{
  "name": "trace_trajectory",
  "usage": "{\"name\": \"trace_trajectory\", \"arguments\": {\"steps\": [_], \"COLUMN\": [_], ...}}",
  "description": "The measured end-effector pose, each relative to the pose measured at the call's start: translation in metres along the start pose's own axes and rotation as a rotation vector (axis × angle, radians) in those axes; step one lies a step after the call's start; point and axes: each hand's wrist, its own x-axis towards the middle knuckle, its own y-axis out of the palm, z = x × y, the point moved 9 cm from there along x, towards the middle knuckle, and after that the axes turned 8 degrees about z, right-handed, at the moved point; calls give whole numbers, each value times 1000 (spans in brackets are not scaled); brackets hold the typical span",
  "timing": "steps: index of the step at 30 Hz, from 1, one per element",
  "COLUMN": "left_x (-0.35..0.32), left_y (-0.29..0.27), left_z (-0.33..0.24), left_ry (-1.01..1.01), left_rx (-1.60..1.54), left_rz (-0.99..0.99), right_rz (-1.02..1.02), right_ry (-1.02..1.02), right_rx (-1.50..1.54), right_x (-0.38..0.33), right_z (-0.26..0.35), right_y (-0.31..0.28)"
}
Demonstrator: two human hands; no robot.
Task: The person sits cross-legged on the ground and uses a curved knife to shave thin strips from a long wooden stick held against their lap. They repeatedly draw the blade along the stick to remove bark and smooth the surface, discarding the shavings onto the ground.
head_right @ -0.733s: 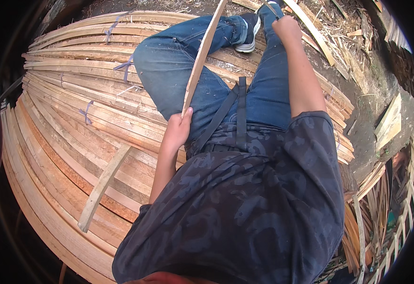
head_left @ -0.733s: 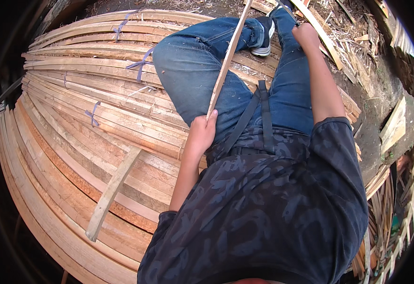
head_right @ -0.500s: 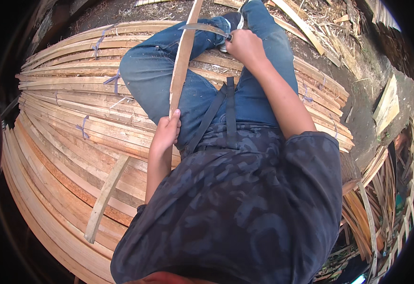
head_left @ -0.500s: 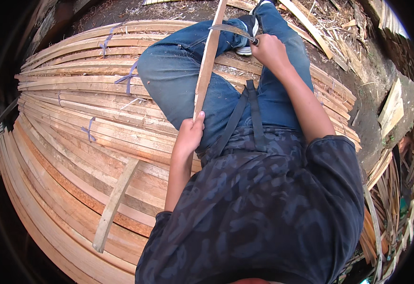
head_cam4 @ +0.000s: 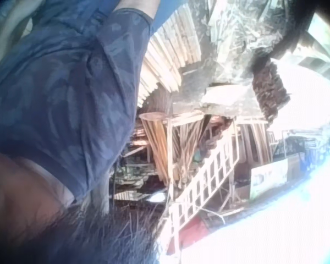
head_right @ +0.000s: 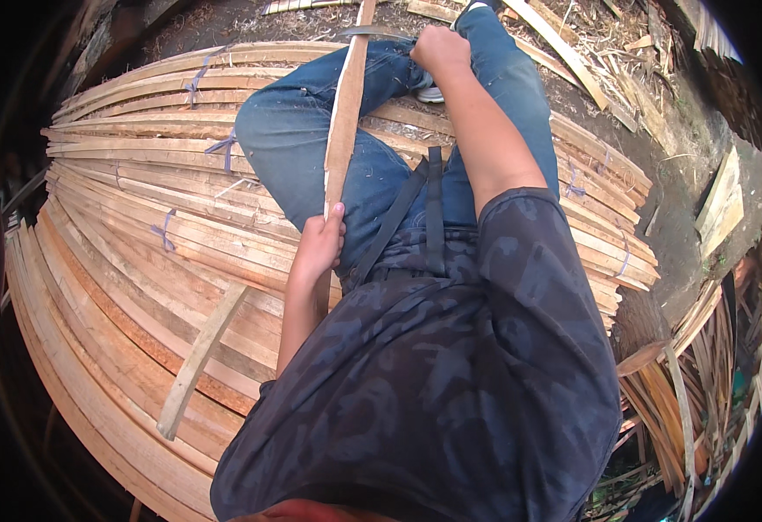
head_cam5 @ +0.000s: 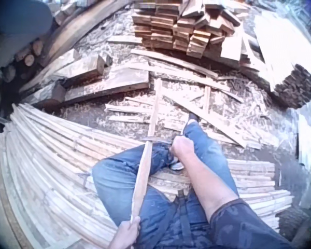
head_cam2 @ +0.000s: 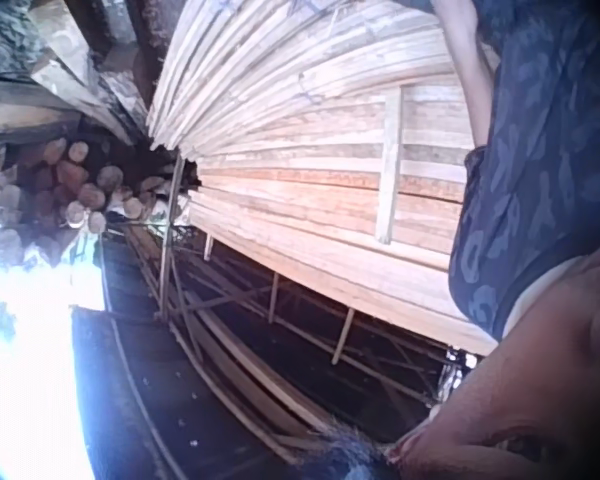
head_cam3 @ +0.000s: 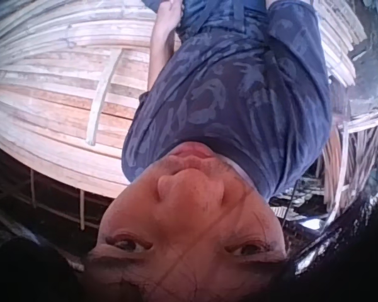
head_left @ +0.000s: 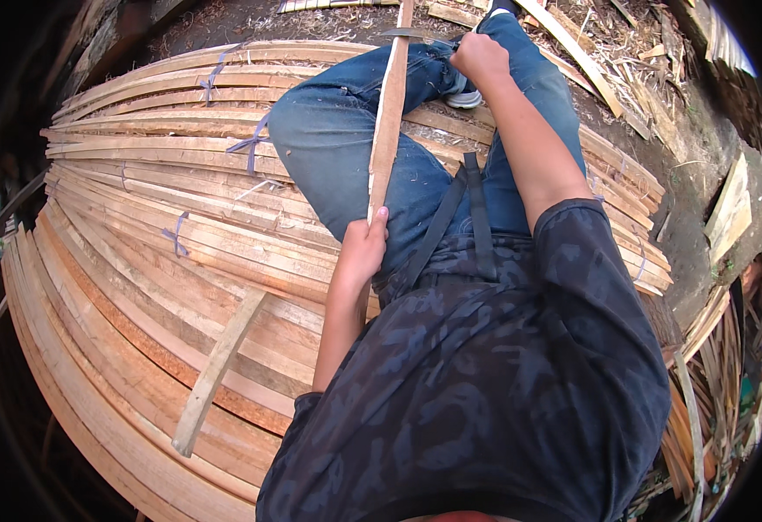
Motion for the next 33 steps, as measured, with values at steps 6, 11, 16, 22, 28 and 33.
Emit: {"name": "trace_trajectory", "arguments": {"steps": [6,11,16,22,28,33], "left_x": [0,-3,-3,0,-3,-5], "left_y": [6,9,11,8,11,9], "left_z": [1,16,14,7,16,9], "left_ry": [-90,-159,-117,-87,-127,-19], "left_rx": [-111,-224,-199,-137,-274,-108], "left_rz": [77,122,143,107,171,73], "right_rz": [-17,-37,-107,-157,-26,-178], "right_ry": [0,-110,-459,-102,-395,-132], "right_rx": [-9,57,-29,30,-96,-44], "right_x": [6,-19,-53,6,-30,8], "right_z": [3,24,64,13,59,1], "right_y": [-3,6,1,-22,-10,-52]}}
